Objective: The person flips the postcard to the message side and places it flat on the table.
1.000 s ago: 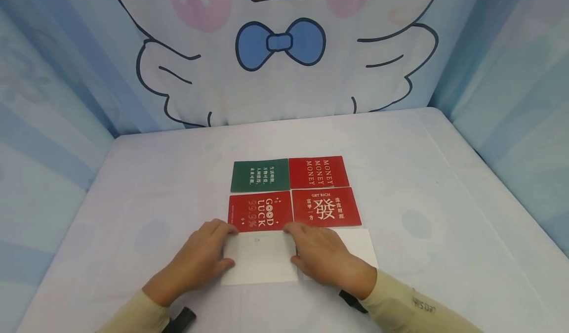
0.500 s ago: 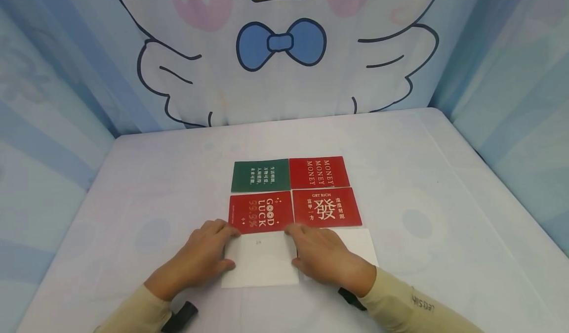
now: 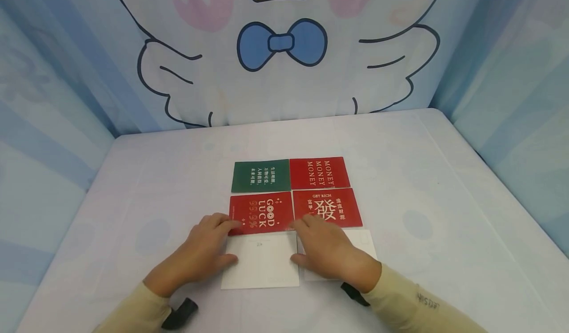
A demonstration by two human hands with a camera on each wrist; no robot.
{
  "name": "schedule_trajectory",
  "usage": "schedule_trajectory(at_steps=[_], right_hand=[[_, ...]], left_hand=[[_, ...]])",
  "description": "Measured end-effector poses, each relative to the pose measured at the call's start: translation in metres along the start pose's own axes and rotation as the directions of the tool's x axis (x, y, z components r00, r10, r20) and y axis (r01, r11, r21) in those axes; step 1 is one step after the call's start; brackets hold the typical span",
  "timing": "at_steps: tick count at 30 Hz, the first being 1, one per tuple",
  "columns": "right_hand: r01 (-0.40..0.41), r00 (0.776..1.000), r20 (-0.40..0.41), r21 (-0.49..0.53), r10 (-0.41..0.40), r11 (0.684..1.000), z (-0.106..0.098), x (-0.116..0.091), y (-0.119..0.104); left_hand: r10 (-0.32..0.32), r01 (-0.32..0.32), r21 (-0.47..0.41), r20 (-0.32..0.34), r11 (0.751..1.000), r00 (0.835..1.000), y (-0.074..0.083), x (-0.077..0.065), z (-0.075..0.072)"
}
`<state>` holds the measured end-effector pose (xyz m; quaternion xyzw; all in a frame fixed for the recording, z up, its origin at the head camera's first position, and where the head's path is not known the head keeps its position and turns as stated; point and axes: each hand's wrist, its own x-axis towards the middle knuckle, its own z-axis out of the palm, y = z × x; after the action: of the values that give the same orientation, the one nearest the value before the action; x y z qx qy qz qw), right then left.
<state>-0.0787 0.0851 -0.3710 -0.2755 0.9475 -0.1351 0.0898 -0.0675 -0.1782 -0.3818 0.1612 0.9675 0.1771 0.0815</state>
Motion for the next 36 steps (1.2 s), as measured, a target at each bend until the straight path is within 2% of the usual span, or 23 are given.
schedule_trajectory(at_steps=[3,7,13,18,23,28,36], right_hand=[[0.001,1.000,-0.029,0.005,-0.001,1.000,-0.005,0.007,0.004],[0.004,1.000,-0.028,-0.004,-0.004,1.000,-0.011,0.020,0.011],[-0.031,0.999,0.029,-0.012,0.032,0.999,-0.010,0.040,0.015],[-0.057,0.996,0.069,-0.023,0.058,0.998,-0.005,0.049,0.018],[-0.062,0.994,0.086,-0.038,0.065,0.997,-0.004,0.052,0.018],[-0.047,0.995,0.085,-0.059,0.052,0.997,-0.006,0.052,0.017],[-0.018,0.995,0.092,-0.085,0.026,0.996,-0.006,0.053,0.017]], left_hand=[[0.008,-0.008,0.017,-0.052,1.000,0.999,-0.004,0.006,-0.004],[0.010,-0.008,0.040,-0.060,0.999,0.998,-0.009,0.018,-0.011],[0.031,-0.030,0.051,-0.010,0.998,0.999,-0.015,0.033,-0.011],[0.003,-0.005,0.033,0.051,0.999,0.999,-0.012,0.043,-0.008],[-0.022,0.019,0.046,0.062,0.999,0.998,-0.008,0.047,-0.007],[-0.014,0.011,0.055,0.057,0.998,0.998,-0.008,0.049,-0.006],[-0.029,0.031,-0.022,0.118,0.999,0.993,-0.011,0.051,-0.012]])
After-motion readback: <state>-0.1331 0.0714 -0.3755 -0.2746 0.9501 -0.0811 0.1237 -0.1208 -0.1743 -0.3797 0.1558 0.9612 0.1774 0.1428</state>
